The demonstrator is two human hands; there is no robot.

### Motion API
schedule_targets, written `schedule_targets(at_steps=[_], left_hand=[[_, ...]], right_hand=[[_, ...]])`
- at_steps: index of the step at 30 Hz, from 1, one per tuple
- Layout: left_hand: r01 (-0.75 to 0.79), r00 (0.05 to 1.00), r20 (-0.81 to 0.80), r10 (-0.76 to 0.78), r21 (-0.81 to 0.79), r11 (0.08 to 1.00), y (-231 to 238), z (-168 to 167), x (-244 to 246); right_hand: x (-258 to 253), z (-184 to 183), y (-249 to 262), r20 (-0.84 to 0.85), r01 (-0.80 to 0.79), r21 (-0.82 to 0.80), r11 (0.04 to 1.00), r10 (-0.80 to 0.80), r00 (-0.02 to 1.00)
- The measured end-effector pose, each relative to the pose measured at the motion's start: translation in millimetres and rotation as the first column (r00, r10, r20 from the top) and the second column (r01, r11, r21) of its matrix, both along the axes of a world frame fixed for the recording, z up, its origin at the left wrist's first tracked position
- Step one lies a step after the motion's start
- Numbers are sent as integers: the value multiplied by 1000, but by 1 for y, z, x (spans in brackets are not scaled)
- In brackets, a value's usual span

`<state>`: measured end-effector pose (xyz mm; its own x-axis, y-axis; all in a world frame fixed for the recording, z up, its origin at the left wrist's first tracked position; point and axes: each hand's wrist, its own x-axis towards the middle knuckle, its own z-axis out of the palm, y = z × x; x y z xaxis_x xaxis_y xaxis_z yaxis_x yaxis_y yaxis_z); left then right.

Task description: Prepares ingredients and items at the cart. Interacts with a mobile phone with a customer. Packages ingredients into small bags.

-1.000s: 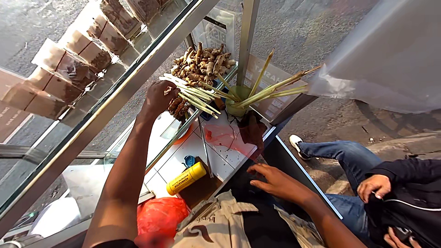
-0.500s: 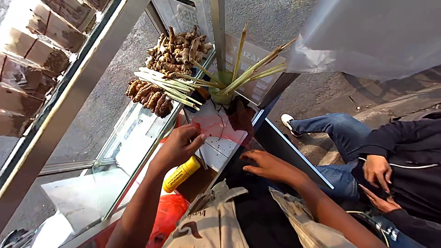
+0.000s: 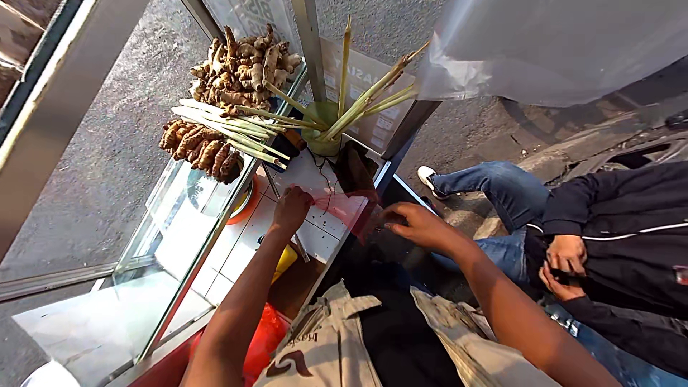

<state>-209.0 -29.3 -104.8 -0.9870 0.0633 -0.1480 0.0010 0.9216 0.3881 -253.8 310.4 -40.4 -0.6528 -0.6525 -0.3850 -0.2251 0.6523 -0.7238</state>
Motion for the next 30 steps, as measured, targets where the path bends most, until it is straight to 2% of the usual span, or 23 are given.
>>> schedule_targets(at_steps=[4, 8, 12, 14, 16, 18, 21, 24, 27, 30], left_hand=[[-26, 999, 23, 26, 15, 1000, 2, 10, 10], [-118, 983, 149, 107, 69, 991, 12, 18, 17], [-60, 991, 135, 17, 325, 944, 21, 24, 41], [-69, 989, 150, -10, 516, 853, 27, 22, 62], [-183, 968, 250, 12, 673, 717, 38, 25, 87], [-316, 939, 336, 76, 753, 577, 54, 28, 109], [-444, 895, 385, 227, 711, 546, 68, 37, 128], [-542, 837, 322, 442, 599, 589, 63, 34, 138], [-694, 718, 408, 564, 471, 544, 43, 38, 141], [-767, 642, 460, 613, 378, 519, 22, 40, 140]], right_hand=[[-11, -18, 5, -112, 154, -57, 986, -159, 981], [-17, -45, -2, -135, 238, -86, 967, -248, 959], [-27, -56, -22, -222, 237, -175, 956, -273, 936], [-42, -52, -40, -301, 206, -194, 959, -258, 918], [-61, -52, -61, -344, 195, -179, 964, -247, 906], [-79, -59, -83, -388, 219, -141, 966, -257, 885], [-92, -72, -110, -446, 239, -3, 971, -215, 869], [-92, -98, -119, -544, 191, 87, 978, -114, 831], [-91, -103, -111, -540, 118, 44, 992, -76, 839], [-86, -89, -89, -385, 61, -88, 994, -91, 918]])
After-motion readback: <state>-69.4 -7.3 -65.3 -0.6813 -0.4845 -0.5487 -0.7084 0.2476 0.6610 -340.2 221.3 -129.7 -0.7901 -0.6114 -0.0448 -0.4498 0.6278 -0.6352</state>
